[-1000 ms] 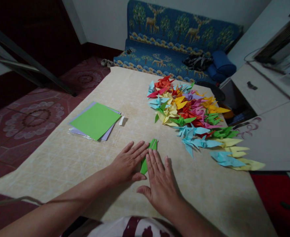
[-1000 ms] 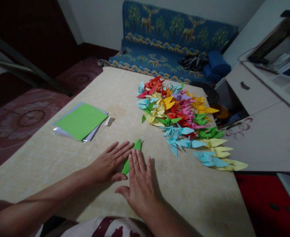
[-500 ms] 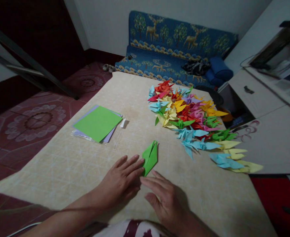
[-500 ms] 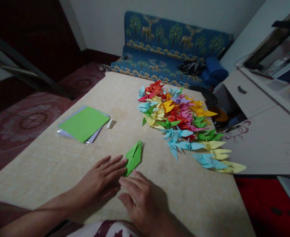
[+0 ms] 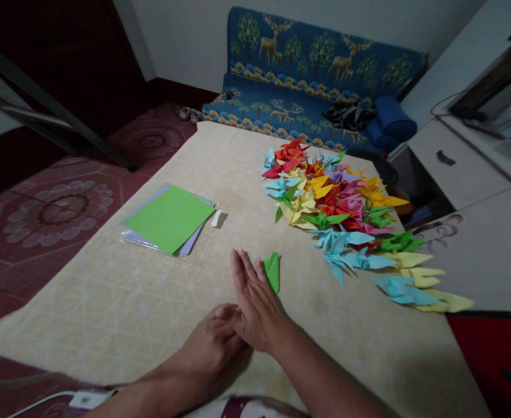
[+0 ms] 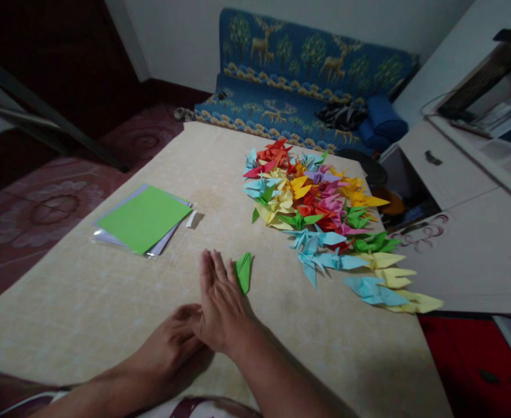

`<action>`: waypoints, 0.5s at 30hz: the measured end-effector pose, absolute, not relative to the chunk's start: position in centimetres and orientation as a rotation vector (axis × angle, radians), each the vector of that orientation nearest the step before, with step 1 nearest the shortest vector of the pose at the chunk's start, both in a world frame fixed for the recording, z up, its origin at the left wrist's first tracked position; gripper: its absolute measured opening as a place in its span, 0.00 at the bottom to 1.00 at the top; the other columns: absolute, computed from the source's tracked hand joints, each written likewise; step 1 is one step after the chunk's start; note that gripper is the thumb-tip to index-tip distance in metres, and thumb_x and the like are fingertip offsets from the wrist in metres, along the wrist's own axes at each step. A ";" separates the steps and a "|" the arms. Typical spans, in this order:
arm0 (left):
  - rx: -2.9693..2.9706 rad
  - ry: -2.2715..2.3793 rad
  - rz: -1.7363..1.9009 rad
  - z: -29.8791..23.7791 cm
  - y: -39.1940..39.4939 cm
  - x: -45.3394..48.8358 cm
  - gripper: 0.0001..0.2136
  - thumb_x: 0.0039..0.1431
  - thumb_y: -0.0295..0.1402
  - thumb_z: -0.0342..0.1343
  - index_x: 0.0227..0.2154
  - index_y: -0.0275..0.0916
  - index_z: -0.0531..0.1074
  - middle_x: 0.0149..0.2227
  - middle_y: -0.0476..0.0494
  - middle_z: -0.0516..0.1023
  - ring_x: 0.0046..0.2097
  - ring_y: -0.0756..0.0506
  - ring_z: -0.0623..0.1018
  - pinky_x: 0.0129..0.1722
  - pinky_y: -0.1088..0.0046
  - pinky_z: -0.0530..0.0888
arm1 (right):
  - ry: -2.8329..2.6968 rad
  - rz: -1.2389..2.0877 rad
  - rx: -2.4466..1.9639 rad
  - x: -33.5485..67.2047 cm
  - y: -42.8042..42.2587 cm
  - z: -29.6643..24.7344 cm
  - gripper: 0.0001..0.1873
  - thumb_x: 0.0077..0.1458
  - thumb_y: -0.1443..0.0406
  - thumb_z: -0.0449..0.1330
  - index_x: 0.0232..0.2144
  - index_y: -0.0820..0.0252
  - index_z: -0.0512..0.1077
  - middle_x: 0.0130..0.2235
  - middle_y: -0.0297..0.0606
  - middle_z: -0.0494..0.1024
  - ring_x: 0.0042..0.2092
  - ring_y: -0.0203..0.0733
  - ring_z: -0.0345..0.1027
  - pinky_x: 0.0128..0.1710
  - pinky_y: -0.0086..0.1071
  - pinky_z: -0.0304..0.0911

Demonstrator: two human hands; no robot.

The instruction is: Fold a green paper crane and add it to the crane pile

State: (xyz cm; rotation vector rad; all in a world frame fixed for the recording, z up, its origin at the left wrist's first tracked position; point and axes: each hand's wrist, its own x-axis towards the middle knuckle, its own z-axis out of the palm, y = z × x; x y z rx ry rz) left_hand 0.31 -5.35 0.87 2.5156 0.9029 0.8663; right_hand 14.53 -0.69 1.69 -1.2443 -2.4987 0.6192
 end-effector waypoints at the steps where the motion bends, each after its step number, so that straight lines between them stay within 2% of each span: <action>1: 2.524 0.900 0.868 0.8 -5.3 0.3 0.09 0.57 0.21 0.50 0.32 0.37 0.75 0.29 0.43 0.80 0.34 0.44 0.79 0.42 0.62 0.74 | -2.515 0.568 -1.282 14.5 -0.3 1.6 0.46 0.62 0.45 0.42 0.67 0.73 0.32 0.69 0.52 0.36 0.70 0.51 0.24 0.66 0.55 0.31; 4: 2.600 0.858 0.843 1.0 -5.1 0.0 0.11 0.58 0.22 0.50 0.41 0.34 0.75 0.38 0.39 0.82 0.41 0.42 0.80 0.44 0.61 0.73 | -2.540 0.443 -1.382 14.7 1.3 1.5 0.47 0.61 0.44 0.43 0.67 0.71 0.34 0.69 0.50 0.35 0.70 0.53 0.23 0.66 0.56 0.31; 6: 2.655 0.814 0.768 1.2 -5.0 -0.3 0.15 0.60 0.23 0.50 0.48 0.32 0.72 0.47 0.36 0.80 0.50 0.40 0.78 0.47 0.62 0.71 | -2.553 0.375 -1.419 15.0 2.8 1.3 0.48 0.59 0.42 0.43 0.68 0.69 0.36 0.70 0.50 0.36 0.70 0.54 0.23 0.65 0.57 0.31; 8: 2.682 0.787 0.675 1.4 -4.9 -0.6 0.16 0.61 0.23 0.48 0.51 0.31 0.69 0.52 0.36 0.77 0.55 0.40 0.75 0.48 0.63 0.71 | -2.566 0.305 -1.431 15.2 4.2 1.2 0.49 0.57 0.39 0.43 0.68 0.67 0.39 0.70 0.49 0.36 0.70 0.55 0.24 0.65 0.57 0.30; 15: 2.694 0.755 0.622 1.4 -4.9 -0.8 0.18 0.60 0.23 0.47 0.53 0.31 0.68 0.53 0.37 0.76 0.55 0.40 0.75 0.48 0.63 0.70 | -2.573 0.121 -1.454 15.7 8.4 0.4 0.53 0.53 0.36 0.45 0.68 0.65 0.41 0.70 0.51 0.38 0.70 0.54 0.27 0.65 0.53 0.28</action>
